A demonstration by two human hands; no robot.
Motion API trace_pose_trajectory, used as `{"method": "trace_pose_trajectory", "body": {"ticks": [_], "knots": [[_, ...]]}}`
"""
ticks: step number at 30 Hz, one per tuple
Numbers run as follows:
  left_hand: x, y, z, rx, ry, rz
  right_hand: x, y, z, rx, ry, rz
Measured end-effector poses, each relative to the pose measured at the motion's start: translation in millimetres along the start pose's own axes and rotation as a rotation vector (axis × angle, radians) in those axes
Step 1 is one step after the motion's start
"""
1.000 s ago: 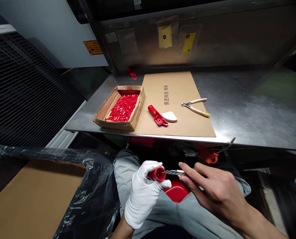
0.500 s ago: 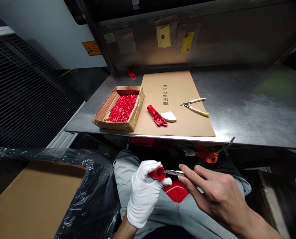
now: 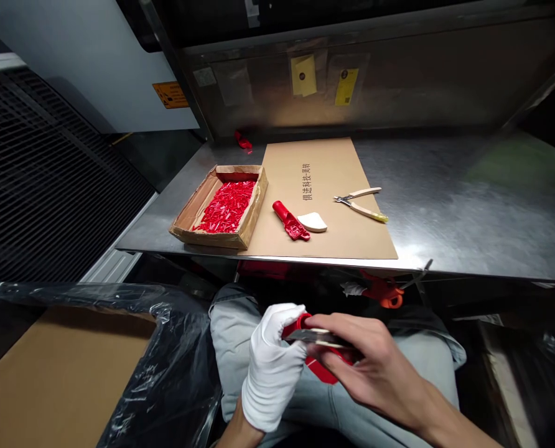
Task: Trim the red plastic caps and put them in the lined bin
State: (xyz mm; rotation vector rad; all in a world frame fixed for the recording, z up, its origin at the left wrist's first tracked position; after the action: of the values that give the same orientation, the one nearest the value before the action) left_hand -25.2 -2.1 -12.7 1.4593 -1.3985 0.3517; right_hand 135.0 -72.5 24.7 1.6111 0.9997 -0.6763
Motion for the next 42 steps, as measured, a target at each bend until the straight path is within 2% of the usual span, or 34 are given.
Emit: {"method": "trace_pose_trajectory", "body": {"ticks": [3, 7, 9, 11, 13, 17, 20, 25, 28, 33, 42], "knots": [[2.8, -4.3, 3.1, 0.007, -0.089, -0.141, -0.3, -17.8, -9.7, -0.022, 0.003, -0.066], [6.8, -6.5, 10.8, 0.104, -0.182, -0.324, 15.0, -33.6, -14.8, 0.004, -0.281, -0.277], [5.3, -8.7, 12.0, 0.080, -0.163, -0.294, 20.3, -30.9, -15.0, 0.013, -0.377, -0.366], [0.1, -9.5, 10.9, 0.018, -0.082, -0.198, 23.5, -15.0, -14.5, 0.063, -0.399, -0.317], [-6.2, -8.6, 9.5, -0.069, 0.021, -0.082, 24.8, 5.8, -13.4, 0.064, -0.353, -0.142], [-9.2, -2.5, 10.0, -0.233, 0.131, 0.138, 21.1, 30.2, -8.3, -0.117, -0.078, 0.280], [-5.2, 1.2, 10.9, -0.320, 0.199, 0.265, 15.3, 34.1, -4.1, -0.171, 0.110, 0.522], [4.8, 0.7, 7.8, -0.466, 0.217, 0.315, 4.1, 31.9, -10.6, -0.211, 0.258, 0.675], [5.2, 0.5, 5.7, -0.488, 0.234, 0.308, -0.1, 32.4, -16.6, -0.217, 0.288, 0.729], [1.6, -2.1, 5.8, -0.476, 0.237, 0.348, -0.1, 31.7, -18.7, -0.234, 0.260, 0.740], [-11.2, -6.4, 10.1, -0.365, 0.239, 0.355, 8.0, 27.9, -16.2, -0.214, 0.143, 0.707]]}}
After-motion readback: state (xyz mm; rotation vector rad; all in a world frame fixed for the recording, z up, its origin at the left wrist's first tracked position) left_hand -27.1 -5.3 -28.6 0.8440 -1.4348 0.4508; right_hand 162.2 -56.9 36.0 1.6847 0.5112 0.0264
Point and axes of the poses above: each hand's wrist, its own z-axis away from the middle knuckle, its own y-axis out of the back of the hand, x = y × z, the point moved 5 cm from there along -z, towards the middle knuckle, and after that the axes turned 5 degrees about -x, right-handed, at the moved point
